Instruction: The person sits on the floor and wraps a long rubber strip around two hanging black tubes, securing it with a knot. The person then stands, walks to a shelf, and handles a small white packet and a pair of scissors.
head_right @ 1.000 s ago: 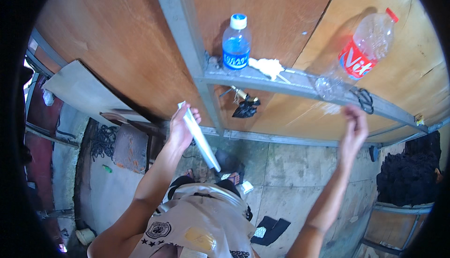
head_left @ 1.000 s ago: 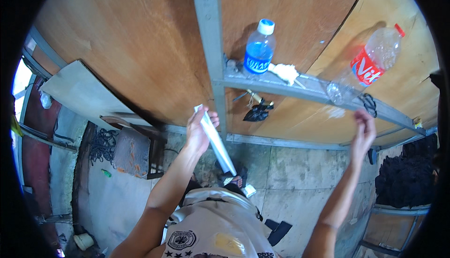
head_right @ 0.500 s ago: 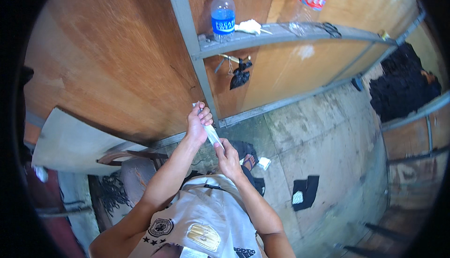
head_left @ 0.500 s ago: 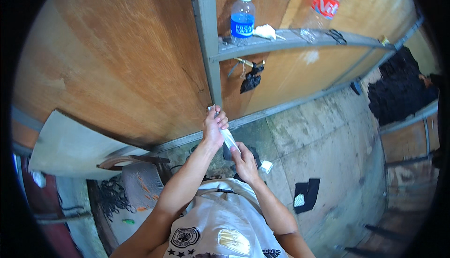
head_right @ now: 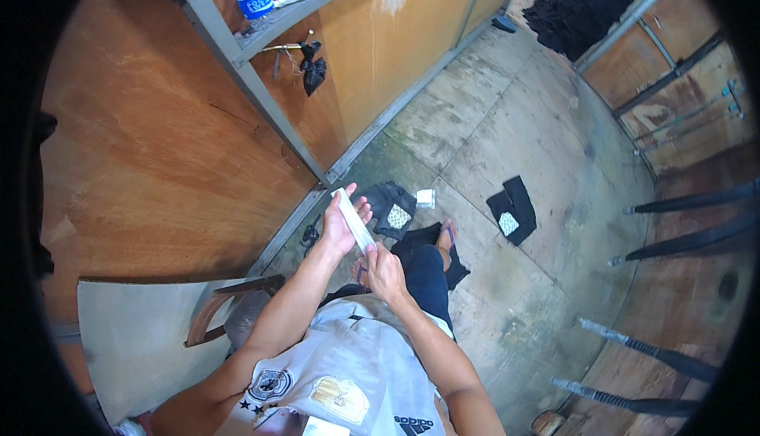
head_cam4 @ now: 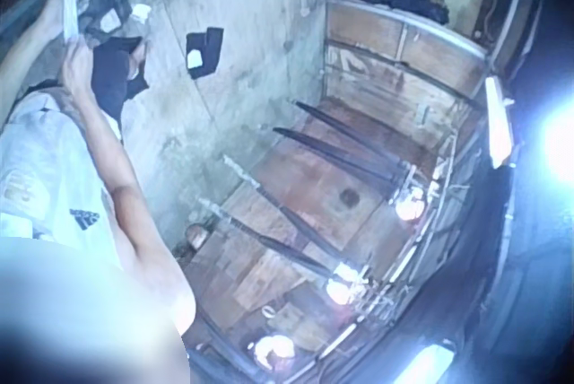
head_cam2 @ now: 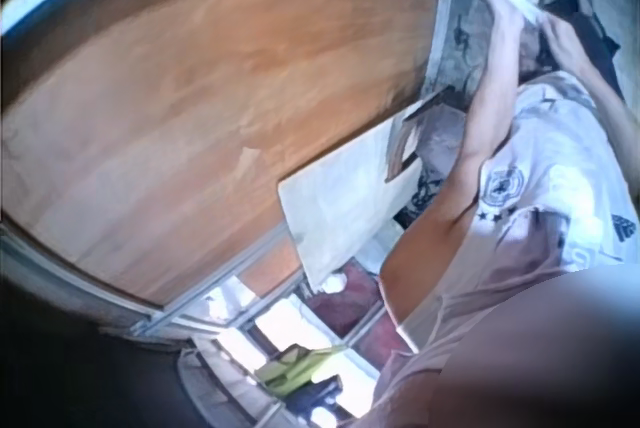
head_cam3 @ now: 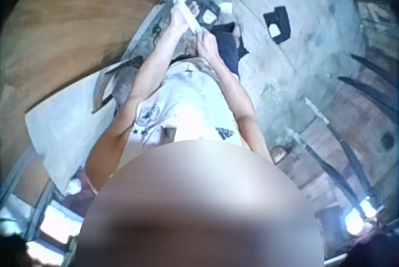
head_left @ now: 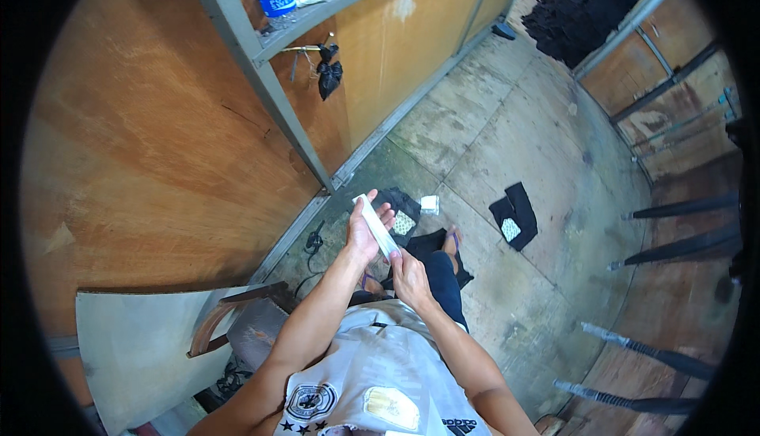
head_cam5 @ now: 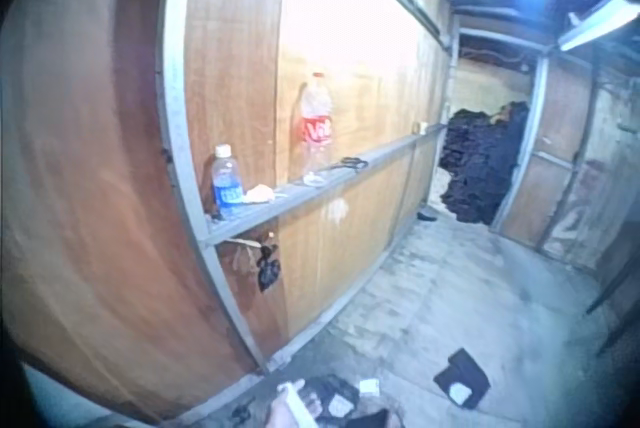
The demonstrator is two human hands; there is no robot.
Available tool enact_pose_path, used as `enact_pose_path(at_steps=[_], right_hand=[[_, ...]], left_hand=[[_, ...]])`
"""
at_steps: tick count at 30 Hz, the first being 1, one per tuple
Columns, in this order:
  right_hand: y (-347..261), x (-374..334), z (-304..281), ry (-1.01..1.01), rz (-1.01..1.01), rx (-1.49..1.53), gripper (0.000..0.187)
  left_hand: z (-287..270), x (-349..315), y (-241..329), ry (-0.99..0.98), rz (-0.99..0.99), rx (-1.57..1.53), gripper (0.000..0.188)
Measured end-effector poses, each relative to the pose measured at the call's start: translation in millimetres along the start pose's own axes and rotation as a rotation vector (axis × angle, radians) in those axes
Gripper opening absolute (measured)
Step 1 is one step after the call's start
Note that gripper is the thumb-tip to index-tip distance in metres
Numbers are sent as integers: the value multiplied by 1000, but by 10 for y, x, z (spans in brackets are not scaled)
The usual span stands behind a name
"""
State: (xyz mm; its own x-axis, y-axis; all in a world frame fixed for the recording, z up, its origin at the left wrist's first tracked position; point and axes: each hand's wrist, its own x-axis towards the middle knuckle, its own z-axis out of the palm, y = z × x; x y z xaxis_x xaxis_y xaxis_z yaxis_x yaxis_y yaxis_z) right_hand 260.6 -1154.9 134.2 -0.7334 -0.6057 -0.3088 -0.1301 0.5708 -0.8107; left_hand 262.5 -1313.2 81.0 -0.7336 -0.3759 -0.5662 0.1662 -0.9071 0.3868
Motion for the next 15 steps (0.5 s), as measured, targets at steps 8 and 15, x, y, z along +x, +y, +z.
enact_pose_path(at_steps=[8,15], right_hand=[[527,-750,-106,109,93,392,46],[934,-1982,-537,-120,342,1247,40]], left_hand=[[150,-628,-590,-358,-173,189,65],[264,-1466,-1442,-563,-254,399,56]])
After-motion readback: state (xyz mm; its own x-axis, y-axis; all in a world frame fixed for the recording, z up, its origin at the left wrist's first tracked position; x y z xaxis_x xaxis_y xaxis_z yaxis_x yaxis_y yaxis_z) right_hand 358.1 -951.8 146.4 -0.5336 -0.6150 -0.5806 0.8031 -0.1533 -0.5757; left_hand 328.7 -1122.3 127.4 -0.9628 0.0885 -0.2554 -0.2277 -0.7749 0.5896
